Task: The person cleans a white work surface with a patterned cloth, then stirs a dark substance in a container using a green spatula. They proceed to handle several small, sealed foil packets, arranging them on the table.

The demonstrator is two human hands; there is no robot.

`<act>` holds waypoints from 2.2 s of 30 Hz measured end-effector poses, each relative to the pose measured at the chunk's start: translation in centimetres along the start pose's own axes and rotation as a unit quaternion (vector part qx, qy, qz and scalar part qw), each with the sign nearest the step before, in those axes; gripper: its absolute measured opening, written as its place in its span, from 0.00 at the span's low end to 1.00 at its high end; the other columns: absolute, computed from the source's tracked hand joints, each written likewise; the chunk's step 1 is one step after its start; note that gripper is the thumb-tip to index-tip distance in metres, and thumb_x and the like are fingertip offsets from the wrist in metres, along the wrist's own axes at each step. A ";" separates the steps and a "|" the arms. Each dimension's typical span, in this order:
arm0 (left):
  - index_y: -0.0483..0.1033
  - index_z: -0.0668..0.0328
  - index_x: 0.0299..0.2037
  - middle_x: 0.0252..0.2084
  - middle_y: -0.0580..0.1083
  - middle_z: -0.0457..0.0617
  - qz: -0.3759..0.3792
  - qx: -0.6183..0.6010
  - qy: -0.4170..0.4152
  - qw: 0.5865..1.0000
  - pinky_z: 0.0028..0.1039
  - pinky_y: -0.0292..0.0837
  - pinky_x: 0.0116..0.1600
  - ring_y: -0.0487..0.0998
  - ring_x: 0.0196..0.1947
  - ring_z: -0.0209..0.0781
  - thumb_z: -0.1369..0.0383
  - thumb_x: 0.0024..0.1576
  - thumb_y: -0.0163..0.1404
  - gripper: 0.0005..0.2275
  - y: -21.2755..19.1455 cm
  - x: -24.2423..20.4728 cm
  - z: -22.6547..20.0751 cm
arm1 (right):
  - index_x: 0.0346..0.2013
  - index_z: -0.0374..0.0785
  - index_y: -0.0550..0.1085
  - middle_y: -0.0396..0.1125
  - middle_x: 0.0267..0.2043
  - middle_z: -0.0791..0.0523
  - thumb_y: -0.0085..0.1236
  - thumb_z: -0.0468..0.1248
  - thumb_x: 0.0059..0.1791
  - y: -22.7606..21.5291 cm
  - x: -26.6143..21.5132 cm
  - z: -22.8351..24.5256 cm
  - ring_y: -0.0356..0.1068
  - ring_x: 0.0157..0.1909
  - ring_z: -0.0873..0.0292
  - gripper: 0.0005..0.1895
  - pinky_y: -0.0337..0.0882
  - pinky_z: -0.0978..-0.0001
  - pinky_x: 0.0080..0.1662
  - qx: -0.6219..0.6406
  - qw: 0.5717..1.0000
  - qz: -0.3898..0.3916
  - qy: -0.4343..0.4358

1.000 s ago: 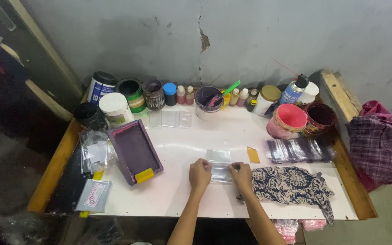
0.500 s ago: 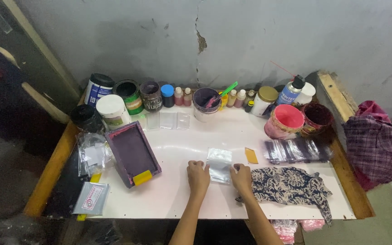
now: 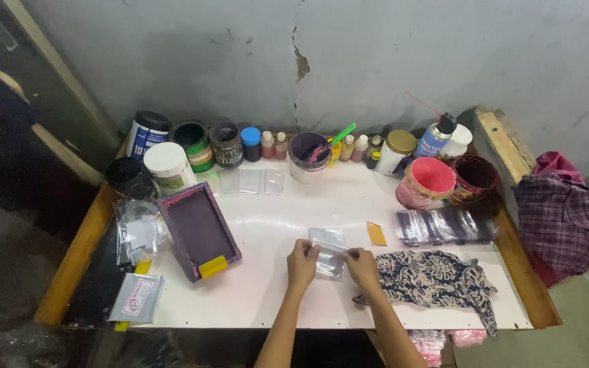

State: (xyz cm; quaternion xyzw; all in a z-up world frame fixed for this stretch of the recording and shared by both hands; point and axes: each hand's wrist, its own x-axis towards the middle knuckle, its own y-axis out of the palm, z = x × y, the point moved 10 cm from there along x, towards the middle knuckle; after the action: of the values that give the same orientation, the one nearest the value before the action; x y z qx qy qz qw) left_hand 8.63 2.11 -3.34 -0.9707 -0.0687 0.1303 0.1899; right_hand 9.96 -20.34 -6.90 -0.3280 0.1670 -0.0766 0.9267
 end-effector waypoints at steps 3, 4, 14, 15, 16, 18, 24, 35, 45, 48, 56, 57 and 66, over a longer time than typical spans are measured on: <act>0.72 0.57 0.48 0.51 0.80 0.60 -0.006 -0.033 0.006 0.999 0.40 0.76 0.59 0.79 0.57 0.57 0.64 0.61 0.56 0.11 -0.7 -0.4 -0.5 | 0.54 0.32 0.76 0.74 0.52 0.42 0.58 0.42 0.49 -2.1 -1.8 2.4 0.75 0.56 0.44 0.23 0.74 0.53 0.54 -0.015 1.000 -0.009 -0.002; 0.72 0.57 0.47 0.51 0.80 0.60 -0.004 -0.052 0.016 0.999 0.39 0.77 0.59 0.79 0.56 0.57 0.66 0.61 0.55 0.09 -0.8 -0.5 -0.8 | 0.57 0.32 0.73 0.68 0.55 0.41 0.58 0.39 0.49 -3.3 -3.5 5.6 0.70 0.60 0.40 0.23 0.71 0.51 0.59 -0.019 0.998 -0.011 -0.065; 0.74 0.55 0.41 0.43 0.82 0.53 0.016 -0.048 0.199 0.979 0.34 0.81 0.55 0.83 0.50 0.50 0.73 0.59 0.57 0.05 -1.4 -2.6 -6.3 | 0.59 0.35 0.72 0.70 0.59 0.41 0.56 0.35 0.51 -2.7 -7.9 12.5 0.64 0.66 0.38 0.22 0.62 0.45 0.67 -0.013 0.971 0.139 -0.196; 0.74 0.55 0.41 0.43 0.82 0.53 0.015 -0.049 0.199 0.979 0.34 0.81 0.55 0.83 0.50 0.50 0.73 0.59 0.57 0.05 -1.7 -2.7 -6.5 | 0.59 0.35 0.72 0.70 0.59 0.41 0.56 0.35 0.51 -2.5 -7.7 12.0 0.64 0.66 0.38 0.22 0.62 0.45 0.67 -0.014 0.971 0.139 -0.196; 0.74 0.54 0.41 0.44 0.82 0.51 0.021 -0.056 0.212 0.975 0.34 0.81 0.54 0.83 0.49 0.49 0.72 0.59 0.57 0.05 -1.9 -2.9 -7.0 | 0.55 0.38 0.74 0.72 0.55 0.43 0.60 0.35 0.49 -2.2 -7.3 11.3 0.68 0.63 0.39 0.19 0.65 0.47 0.65 0.026 0.973 0.149 -0.175; 0.75 0.53 0.41 0.45 0.82 0.50 0.026 -0.063 0.226 0.972 0.33 0.81 0.53 0.84 0.48 0.48 0.71 0.59 0.57 0.05 -2.3 -3.1 -7.8 | 0.52 0.41 0.77 0.75 0.51 0.44 0.64 0.35 0.47 -1.5 -6.4 9.8 0.71 0.60 0.41 0.17 0.68 0.50 0.63 0.067 0.973 0.158 -0.154; 0.78 0.51 0.43 0.55 0.74 0.46 -0.010 -0.026 0.315 0.949 0.39 0.78 0.57 0.80 0.52 0.49 0.70 0.59 0.57 0.05 -2.9 -3.7 -8.6 | 0.45 0.35 0.79 0.77 0.42 0.45 0.65 0.29 0.44 -0.2 -5.6 7.7 0.75 0.51 0.48 0.14 0.71 0.54 0.56 0.156 0.963 0.183 -0.120; 0.69 0.52 0.63 0.60 0.75 0.57 0.120 -0.066 0.009 0.991 0.39 0.76 0.61 0.76 0.60 0.55 0.51 0.61 0.54 0.23 0.5 -3.8 -1.0 | 0.44 0.36 0.78 0.75 0.44 0.49 0.70 0.35 0.45 -1.3 -6.4 7.6 0.72 0.49 0.51 0.15 0.69 0.58 0.54 0.275 0.949 0.146 -0.047; 0.73 0.57 0.56 0.51 0.78 0.63 0.097 -0.090 0.022 0.991 0.44 0.74 0.60 0.78 0.57 0.57 0.49 0.67 0.38 0.21 -0.6 -4.4 -0.8 | 0.50 0.30 0.77 0.71 0.47 0.45 0.67 0.37 0.48 -0.2 -7.0 6.3 0.72 0.51 0.47 0.19 0.72 0.54 0.54 0.318 0.939 0.133 0.009; 0.72 0.57 0.61 0.56 0.77 0.62 0.102 -0.077 0.003 0.992 0.44 0.72 0.63 0.76 0.60 0.57 0.47 0.65 0.44 0.25 -2.0 -5.9 -1.9 | 0.47 0.31 0.78 0.70 0.44 0.47 0.70 0.37 0.46 0.6 -6.7 5.9 0.71 0.48 0.50 0.18 0.73 0.56 0.51 0.339 0.934 0.109 0.019; 0.70 0.53 0.58 0.47 0.77 0.50 0.032 -0.107 -0.036 0.993 0.30 0.69 0.47 0.78 0.45 0.44 0.50 0.64 0.33 0.22 -7.2 -7.2 2.7 | 0.48 0.31 0.78 0.73 0.39 0.52 0.58 0.42 0.50 4.9 -13.2 12.7 0.72 0.40 0.56 0.18 0.74 0.65 0.46 0.265 0.939 0.216 0.040; 0.70 0.53 0.58 0.47 0.77 0.50 0.019 -0.110 -0.041 0.993 0.30 0.69 0.47 0.78 0.45 0.44 0.50 0.64 0.33 0.22 -8.0 -7.2 3.9 | 0.48 0.31 0.78 0.73 0.39 0.52 0.58 0.42 0.50 6.2 -13.5 12.8 0.72 0.40 0.56 0.18 0.74 0.65 0.46 0.259 0.938 0.229 0.036; 0.64 0.43 0.64 0.54 0.78 0.50 -0.140 -0.102 -0.081 0.982 0.37 0.70 0.54 0.79 0.51 0.52 0.59 0.58 0.44 0.22 -19.3 -9.6 16.9 | 0.43 0.35 0.80 0.75 0.36 0.52 0.56 0.48 0.50 16.3 -19.1 17.1 0.71 0.32 0.60 0.19 0.72 0.73 0.39 0.183 0.917 0.350 -0.049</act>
State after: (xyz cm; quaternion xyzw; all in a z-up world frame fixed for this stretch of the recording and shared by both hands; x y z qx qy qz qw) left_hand -6.91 24.00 -8.79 -0.9519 -0.2324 0.1727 0.1005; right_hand -1.11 7.04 0.20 -0.0761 0.2084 0.2394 0.9452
